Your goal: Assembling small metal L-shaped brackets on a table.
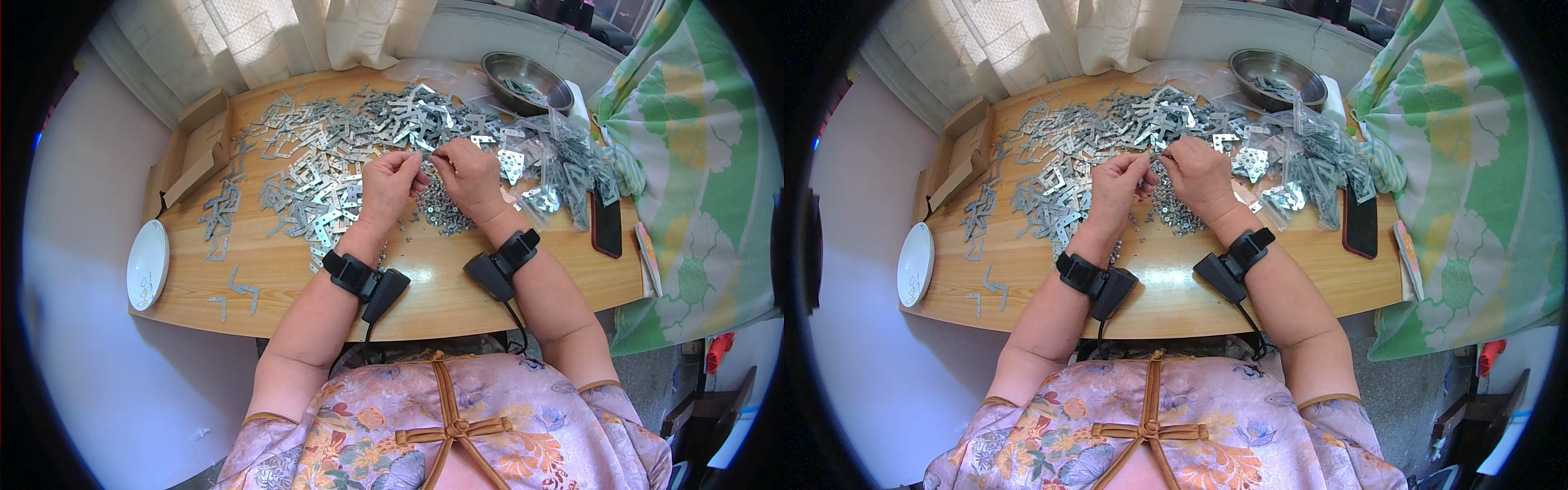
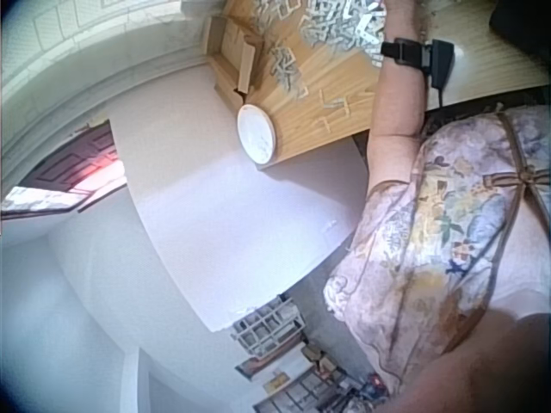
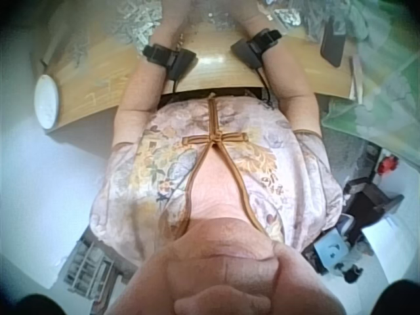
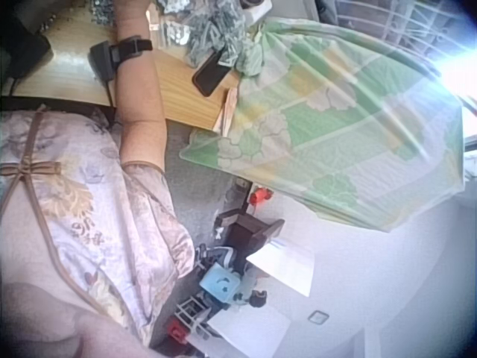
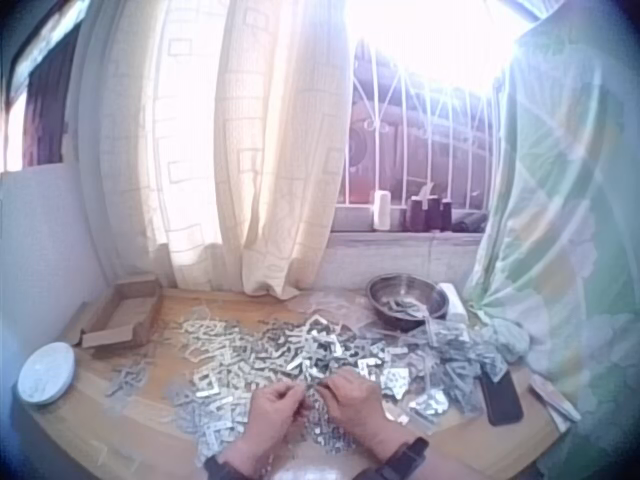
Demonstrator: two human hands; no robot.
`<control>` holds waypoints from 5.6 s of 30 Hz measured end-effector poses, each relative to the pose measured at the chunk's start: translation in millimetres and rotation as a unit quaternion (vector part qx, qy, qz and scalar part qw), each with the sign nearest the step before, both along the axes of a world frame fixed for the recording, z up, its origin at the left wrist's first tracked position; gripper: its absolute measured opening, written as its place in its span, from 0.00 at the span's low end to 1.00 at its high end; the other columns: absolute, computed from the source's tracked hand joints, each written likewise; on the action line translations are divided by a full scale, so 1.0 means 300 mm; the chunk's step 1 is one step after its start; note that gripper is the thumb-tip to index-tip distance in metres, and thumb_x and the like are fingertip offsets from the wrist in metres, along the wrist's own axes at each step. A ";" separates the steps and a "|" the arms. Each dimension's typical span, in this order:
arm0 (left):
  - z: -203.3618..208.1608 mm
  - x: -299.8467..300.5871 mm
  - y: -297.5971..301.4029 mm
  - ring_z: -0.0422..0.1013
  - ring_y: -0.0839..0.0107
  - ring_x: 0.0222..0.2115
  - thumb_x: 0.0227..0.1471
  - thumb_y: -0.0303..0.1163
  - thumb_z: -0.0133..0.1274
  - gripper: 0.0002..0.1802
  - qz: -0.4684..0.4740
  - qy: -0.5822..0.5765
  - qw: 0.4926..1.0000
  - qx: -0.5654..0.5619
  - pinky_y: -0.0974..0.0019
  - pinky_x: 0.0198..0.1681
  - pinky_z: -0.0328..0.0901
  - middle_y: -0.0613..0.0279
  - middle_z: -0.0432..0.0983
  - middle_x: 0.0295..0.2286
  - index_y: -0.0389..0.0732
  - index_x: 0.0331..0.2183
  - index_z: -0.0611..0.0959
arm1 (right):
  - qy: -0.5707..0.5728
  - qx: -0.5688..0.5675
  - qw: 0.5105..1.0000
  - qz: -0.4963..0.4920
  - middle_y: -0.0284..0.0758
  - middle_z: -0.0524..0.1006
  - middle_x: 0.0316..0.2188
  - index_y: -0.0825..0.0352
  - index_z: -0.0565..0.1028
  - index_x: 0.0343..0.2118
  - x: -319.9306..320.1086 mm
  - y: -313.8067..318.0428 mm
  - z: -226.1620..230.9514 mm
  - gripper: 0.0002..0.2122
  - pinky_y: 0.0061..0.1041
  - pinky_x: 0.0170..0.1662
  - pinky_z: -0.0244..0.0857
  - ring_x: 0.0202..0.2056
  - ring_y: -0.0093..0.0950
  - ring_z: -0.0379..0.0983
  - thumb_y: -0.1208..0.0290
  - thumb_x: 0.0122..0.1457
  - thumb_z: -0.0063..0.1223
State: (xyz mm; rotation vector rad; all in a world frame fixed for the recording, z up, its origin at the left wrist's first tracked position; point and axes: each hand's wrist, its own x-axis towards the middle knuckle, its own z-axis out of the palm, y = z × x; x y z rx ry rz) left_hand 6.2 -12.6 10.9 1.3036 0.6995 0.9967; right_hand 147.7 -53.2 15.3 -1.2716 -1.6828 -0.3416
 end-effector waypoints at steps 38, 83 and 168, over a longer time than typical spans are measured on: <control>-0.022 -0.004 0.030 0.70 0.79 0.19 0.54 0.33 0.45 0.13 -0.001 0.000 1.000 0.002 0.82 0.18 0.61 0.56 0.76 0.26 0.34 0.39 0.73 | 0.022 -0.238 0.970 -0.046 0.39 0.74 0.20 0.67 0.74 0.23 0.041 0.004 -0.023 0.10 0.33 0.29 0.64 0.25 0.38 0.72 0.65 0.50 0.49; -0.016 -0.006 0.022 0.67 0.82 0.15 0.53 0.36 0.47 0.13 0.002 0.027 0.999 -0.025 0.82 0.15 0.58 0.59 0.77 0.24 0.36 0.31 0.78 | 0.167 -0.091 0.975 0.118 0.38 0.73 0.24 0.70 0.73 0.27 0.023 0.014 -0.014 0.05 0.23 0.29 0.64 0.26 0.31 0.71 0.80 0.45 0.54; 0.006 -0.010 -0.004 0.61 0.85 0.14 0.54 0.37 0.47 0.11 -0.064 -0.032 0.997 -0.003 0.82 0.17 0.54 0.69 0.71 0.16 0.40 0.26 0.77 | -0.042 0.092 0.995 -0.001 0.31 0.70 0.22 0.63 0.74 0.20 -0.004 0.004 0.002 0.07 0.26 0.26 0.61 0.25 0.29 0.68 0.73 0.36 0.60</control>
